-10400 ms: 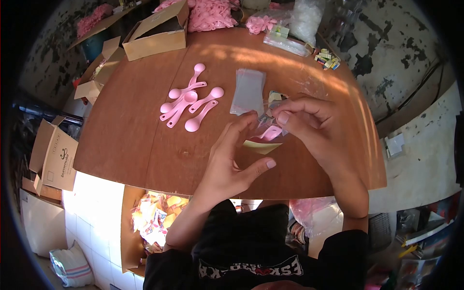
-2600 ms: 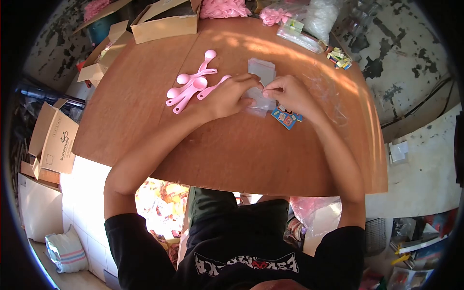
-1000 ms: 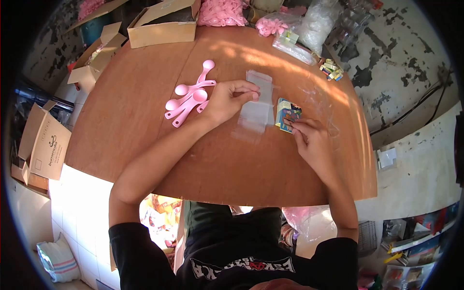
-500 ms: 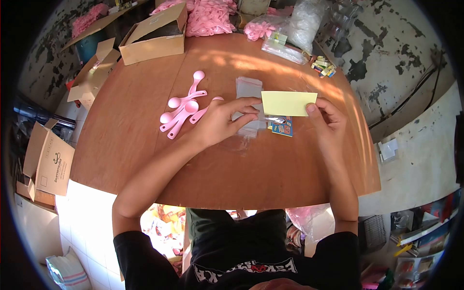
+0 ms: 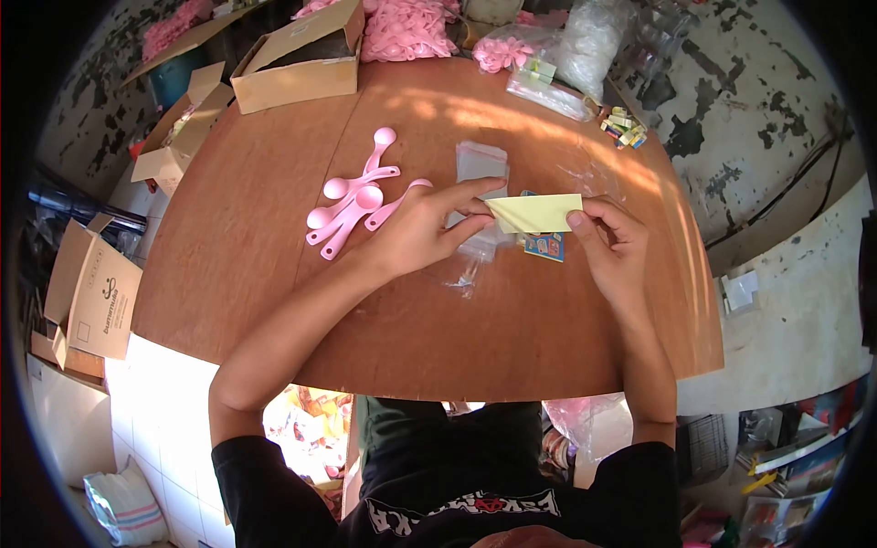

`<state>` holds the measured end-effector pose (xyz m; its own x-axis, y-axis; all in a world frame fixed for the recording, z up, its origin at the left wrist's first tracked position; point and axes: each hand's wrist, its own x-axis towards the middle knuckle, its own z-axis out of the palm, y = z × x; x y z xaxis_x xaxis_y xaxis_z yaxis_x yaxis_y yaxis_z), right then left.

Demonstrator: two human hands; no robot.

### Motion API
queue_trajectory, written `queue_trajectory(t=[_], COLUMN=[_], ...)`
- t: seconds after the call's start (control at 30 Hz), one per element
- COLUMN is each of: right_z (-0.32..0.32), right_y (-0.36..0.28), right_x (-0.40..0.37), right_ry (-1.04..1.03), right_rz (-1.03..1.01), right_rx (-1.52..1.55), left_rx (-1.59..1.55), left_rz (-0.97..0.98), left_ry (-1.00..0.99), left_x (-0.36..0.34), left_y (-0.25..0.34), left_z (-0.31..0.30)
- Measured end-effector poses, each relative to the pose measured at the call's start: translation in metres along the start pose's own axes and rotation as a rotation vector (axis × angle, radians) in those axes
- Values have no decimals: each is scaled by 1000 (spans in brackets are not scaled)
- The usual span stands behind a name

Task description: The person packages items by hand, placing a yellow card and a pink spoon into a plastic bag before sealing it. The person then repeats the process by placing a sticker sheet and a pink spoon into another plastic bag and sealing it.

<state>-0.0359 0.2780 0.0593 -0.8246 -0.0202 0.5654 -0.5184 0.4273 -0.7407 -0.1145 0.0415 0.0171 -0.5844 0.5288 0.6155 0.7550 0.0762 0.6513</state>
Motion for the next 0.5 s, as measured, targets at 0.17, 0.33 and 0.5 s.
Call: queue_trajectory(t=[0.17, 0.33, 0.5], right_z=[-2, -6, -9], right_y=[5, 1, -5], right_x=[-1, -2, -8], right_ry=[-70, 110, 126], right_rz=[33, -28, -39], right_rx=[-63, 59, 92], left_rx=[-23, -71, -10], left_rz=[-30, 14, -41], left_ry=[-13, 35, -20], left_x=[1, 1, 1], left_y=[3, -5, 7], left_z=[-1, 6, 3])
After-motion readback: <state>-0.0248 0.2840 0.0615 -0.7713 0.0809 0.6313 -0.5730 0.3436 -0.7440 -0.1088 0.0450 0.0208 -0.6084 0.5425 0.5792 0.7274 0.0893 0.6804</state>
